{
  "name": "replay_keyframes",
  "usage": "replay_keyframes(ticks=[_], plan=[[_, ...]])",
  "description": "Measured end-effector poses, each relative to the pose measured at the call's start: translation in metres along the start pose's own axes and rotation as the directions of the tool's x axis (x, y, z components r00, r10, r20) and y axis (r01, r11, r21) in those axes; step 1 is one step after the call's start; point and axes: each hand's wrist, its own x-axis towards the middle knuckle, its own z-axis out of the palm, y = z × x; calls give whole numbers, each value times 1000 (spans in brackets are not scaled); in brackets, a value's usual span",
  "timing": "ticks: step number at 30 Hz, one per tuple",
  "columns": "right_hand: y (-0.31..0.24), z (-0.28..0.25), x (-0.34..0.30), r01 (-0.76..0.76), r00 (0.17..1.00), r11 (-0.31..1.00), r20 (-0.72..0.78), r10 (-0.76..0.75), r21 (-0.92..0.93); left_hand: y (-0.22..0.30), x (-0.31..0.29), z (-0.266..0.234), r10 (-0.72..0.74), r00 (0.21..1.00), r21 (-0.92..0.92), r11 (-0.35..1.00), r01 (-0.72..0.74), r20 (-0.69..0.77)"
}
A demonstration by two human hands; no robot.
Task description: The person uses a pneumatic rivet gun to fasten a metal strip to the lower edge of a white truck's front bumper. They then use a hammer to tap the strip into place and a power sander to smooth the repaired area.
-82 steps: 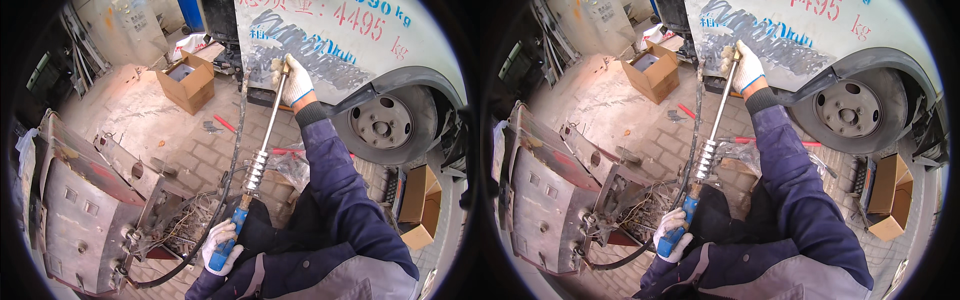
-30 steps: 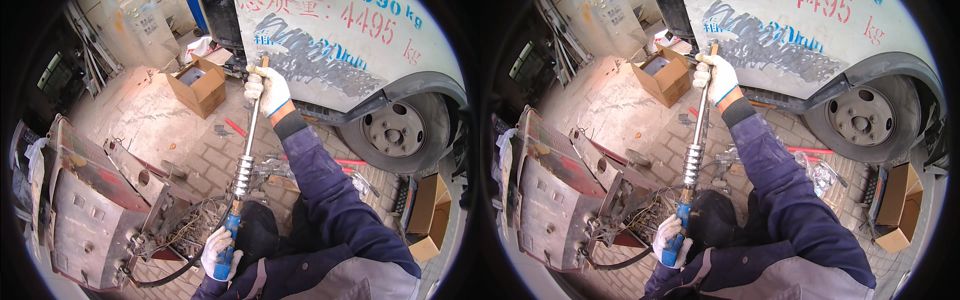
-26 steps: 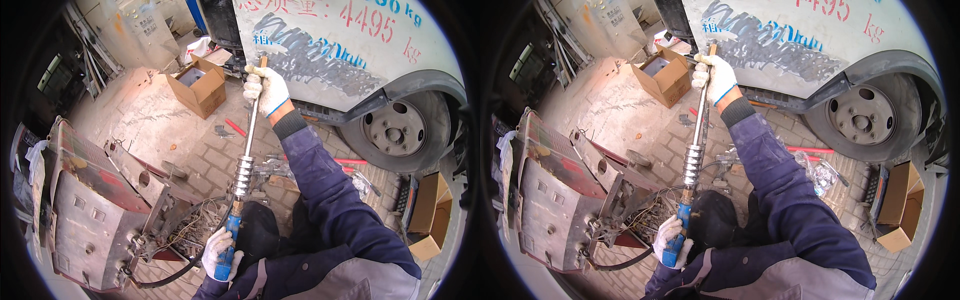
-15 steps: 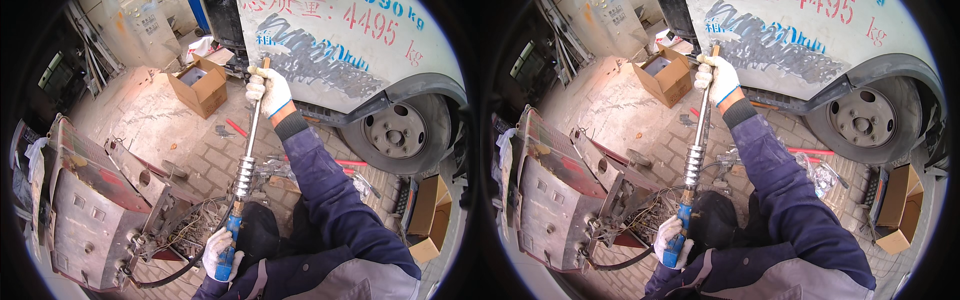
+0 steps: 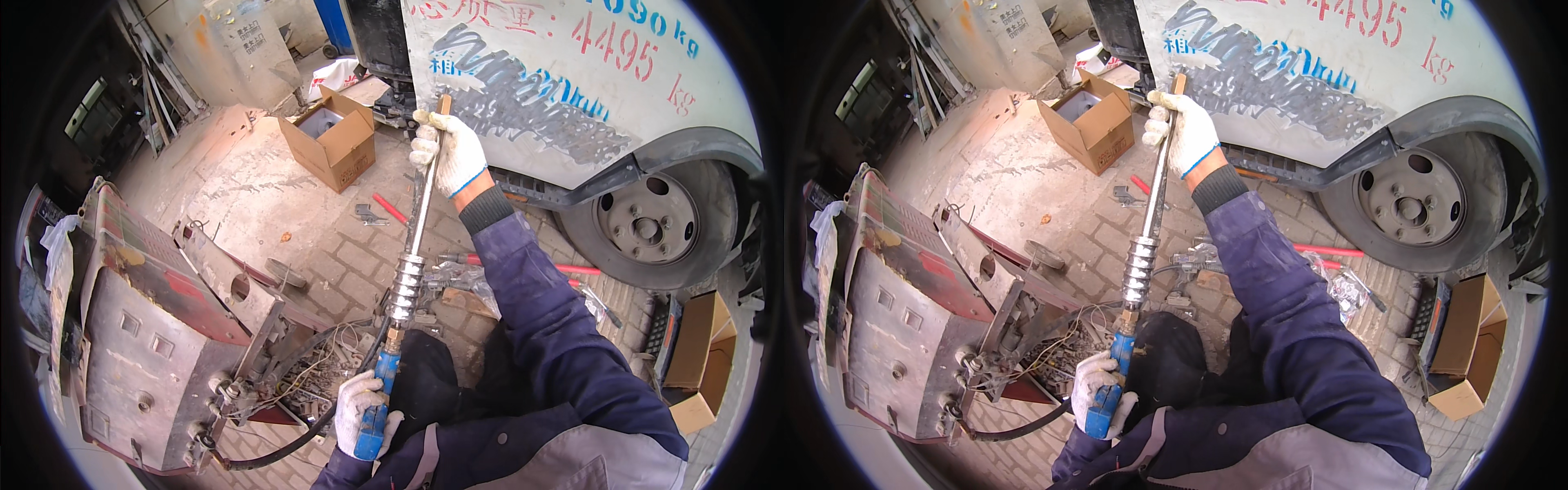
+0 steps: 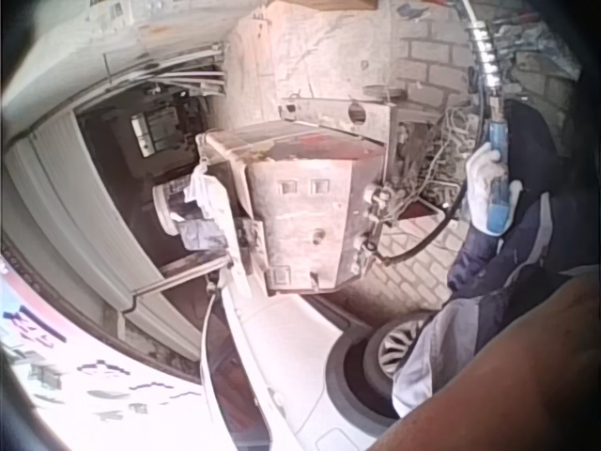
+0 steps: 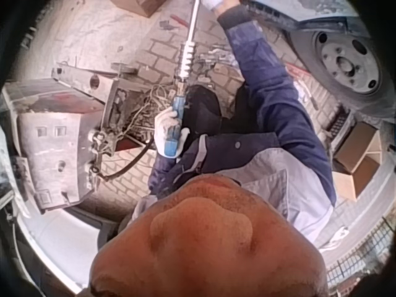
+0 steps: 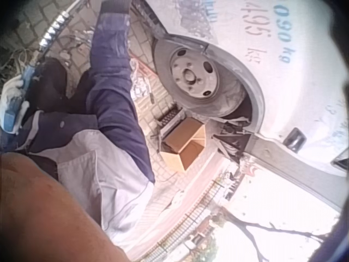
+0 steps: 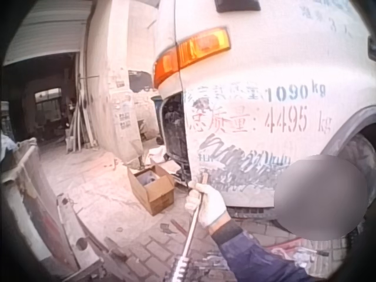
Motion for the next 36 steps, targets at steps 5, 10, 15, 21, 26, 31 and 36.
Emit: replay_keyframes(ticks=[5, 10, 15, 21, 26, 31, 36], plan=[[18, 2, -26, 45, 998, 980, -22, -50, -195, -1, -1, 0, 27, 1000, 29, 999, -26, -6], [85, -6, -105, -281, 948, 910, -238, 212, -306, -3, 0, -1, 75, 997, 3, 997, -75, -21], [107, -8, -130, -363, 911, 917, -271, 311, -168, -2, -3, 3, 45, 997, -52, 997, -48, -59], [45, 44, -73, -116, 972, 983, -221, 83, -142, -1, -8, 4, 30, 996, -85, 996, -38, -88], [110, 16, -136, -450, 843, 893, -340, 417, -21, -4, -9, 5, 47, 987, -71, 996, -58, -153], [106, -26, -121, -387, 901, 909, -274, 337, -153, -7, -9, 12, 38, 994, -76, 996, -46, -102], [48, 24, -68, -230, 960, 950, -208, 186, -212, -10, -12, 8, 14, 994, -110, 994, -26, -108]])
